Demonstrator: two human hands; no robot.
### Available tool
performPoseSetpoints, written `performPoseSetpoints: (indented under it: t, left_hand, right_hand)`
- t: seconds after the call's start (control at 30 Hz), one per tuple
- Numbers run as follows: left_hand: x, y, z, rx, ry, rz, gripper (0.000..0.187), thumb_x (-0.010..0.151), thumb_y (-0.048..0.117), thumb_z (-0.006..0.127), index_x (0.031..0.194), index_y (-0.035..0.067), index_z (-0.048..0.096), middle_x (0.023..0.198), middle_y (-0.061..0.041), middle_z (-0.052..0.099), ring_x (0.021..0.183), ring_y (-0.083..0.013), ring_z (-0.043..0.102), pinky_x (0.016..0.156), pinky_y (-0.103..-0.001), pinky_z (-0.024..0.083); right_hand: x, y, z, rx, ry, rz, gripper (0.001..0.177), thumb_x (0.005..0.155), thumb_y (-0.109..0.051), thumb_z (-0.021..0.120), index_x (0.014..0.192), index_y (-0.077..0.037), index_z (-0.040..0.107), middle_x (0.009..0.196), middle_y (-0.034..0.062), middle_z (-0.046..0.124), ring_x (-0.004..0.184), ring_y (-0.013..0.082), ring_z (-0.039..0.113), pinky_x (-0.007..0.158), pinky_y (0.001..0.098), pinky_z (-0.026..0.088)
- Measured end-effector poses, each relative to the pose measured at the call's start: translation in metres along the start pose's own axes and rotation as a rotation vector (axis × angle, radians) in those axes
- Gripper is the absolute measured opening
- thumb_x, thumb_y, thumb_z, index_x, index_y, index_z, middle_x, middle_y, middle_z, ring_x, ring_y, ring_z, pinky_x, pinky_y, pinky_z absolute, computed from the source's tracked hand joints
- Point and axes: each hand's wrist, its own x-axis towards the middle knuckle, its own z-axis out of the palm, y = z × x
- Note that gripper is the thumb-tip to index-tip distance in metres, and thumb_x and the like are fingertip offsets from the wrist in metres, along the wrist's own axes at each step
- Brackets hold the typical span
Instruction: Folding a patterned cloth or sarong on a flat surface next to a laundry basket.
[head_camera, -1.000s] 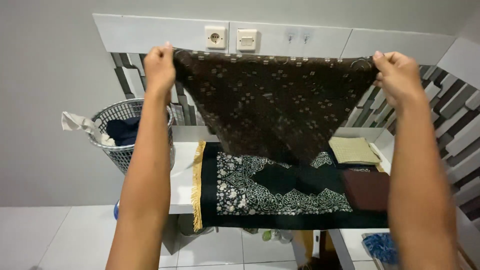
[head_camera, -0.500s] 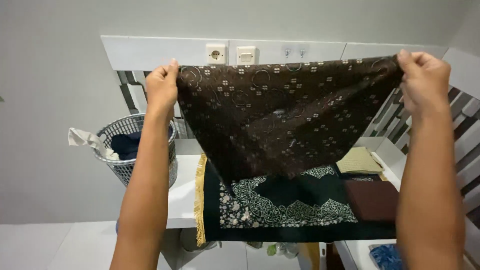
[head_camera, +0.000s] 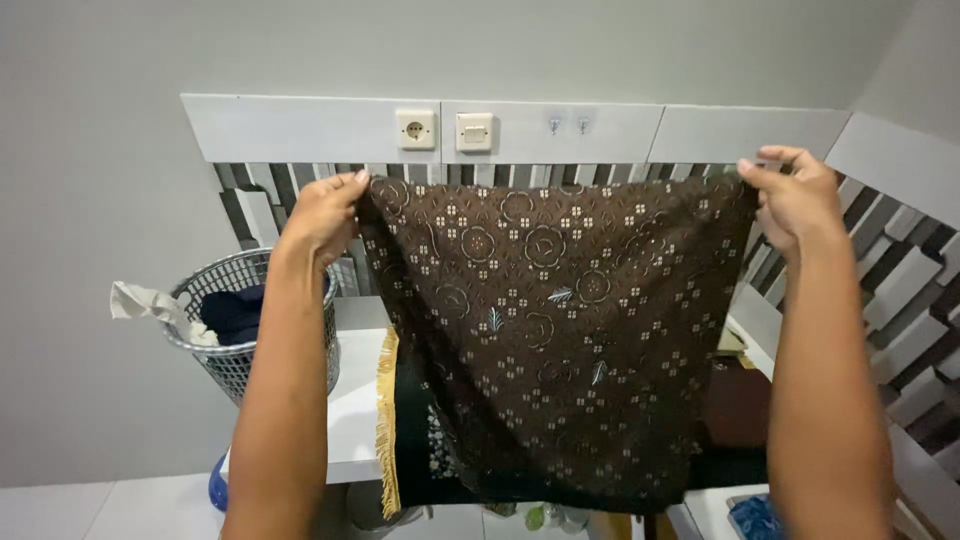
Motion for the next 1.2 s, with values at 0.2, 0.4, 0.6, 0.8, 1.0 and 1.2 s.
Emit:
performPoseSetpoints:
  t: [0.2, 0.4, 0.6, 0.8, 1.0, 1.2]
  left_hand:
    - [0.05, -0.065, -0.037, 0.599, 0.246, 0.074, 0.03, 0.104, 0.03, 0.074, 0.097, 0.0, 0.073, 0.077, -0.001, 0.061, 0.068, -0.0113, 0.05, 0.06, -0.031, 0.043]
    - [0.054, -0.048, -0.004, 0.3, 0.285, -0.176, 0.019, 0.102, 0.027, 0.061, 0.105, 0.008, 0.064, 0.087, -0.006, 0.07, 0.072, -0.0167, 0.066, 0.059, -0.032, 0.053]
    - [0.042, -0.03, -0.002, 0.071, 0.187, 0.195, 0.021, 0.104, 0.023, 0.061, 0.112, 0.004, 0.062, 0.108, -0.008, 0.072, 0.094, -0.017, 0.077, 0.073, -0.028, 0.061]
    - [-0.126, -0.053, 0.007, 0.275, 0.288, 0.26, 0.017, 0.104, 0.018, 0.066, 0.098, 0.002, 0.064, 0.092, -0.005, 0.068, 0.08, -0.0086, 0.061, 0.071, -0.025, 0.049]
    - [-0.305, -0.219, -0.017, 0.188, 0.405, 0.045, 0.012, 0.096, 0.007, 0.068, 0.087, 0.001, 0.063, 0.091, 0.001, 0.062, 0.08, -0.0072, 0.05, 0.072, -0.022, 0.042]
    - [-0.416, -0.298, -0.012, 0.083, 0.513, -0.35, 0.008, 0.096, 0.002, 0.064, 0.089, -0.002, 0.065, 0.09, -0.003, 0.067, 0.079, -0.0095, 0.053, 0.073, -0.025, 0.043]
  right_hand:
    - [-0.021, 0.004, 0.034, -0.123, 0.047, 0.191, 0.035, 0.091, -0.012, 0.078, 0.124, -0.013, 0.067, 0.1, 0.0027, 0.07, 0.073, 0.0066, 0.064, 0.06, 0.023, 0.052]
    - [0.044, 0.084, 0.058, 0.033, 0.043, 0.088, 0.023, 0.092, -0.01, 0.08, 0.113, -0.009, 0.071, 0.101, 0.0018, 0.071, 0.082, 0.011, 0.06, 0.071, 0.0263, 0.049]
    - [0.025, 0.066, 0.036, 0.309, 0.004, -0.154, 0.026, 0.096, -0.006, 0.08, 0.119, -0.005, 0.068, 0.105, 0.0005, 0.068, 0.093, 0.0091, 0.063, 0.085, 0.0223, 0.054]
    - [-0.113, 0.091, -0.011, 0.561, -0.075, -0.162, 0.027, 0.096, 0.006, 0.067, 0.12, -0.002, 0.058, 0.111, 0.005, 0.064, 0.101, 0.0151, 0.066, 0.09, 0.0274, 0.058]
    - [-0.274, 0.277, -0.089, 0.684, 0.118, 0.052, 0.017, 0.096, 0.015, 0.065, 0.106, 0.002, 0.061, 0.087, 0.0063, 0.059, 0.062, 0.0085, 0.05, 0.054, 0.0225, 0.039]
    - [-0.382, 0.339, -0.115, 0.443, 0.099, 0.275, 0.016, 0.095, 0.011, 0.061, 0.108, 0.002, 0.063, 0.095, 0.0091, 0.065, 0.094, 0.0168, 0.062, 0.091, 0.0282, 0.051]
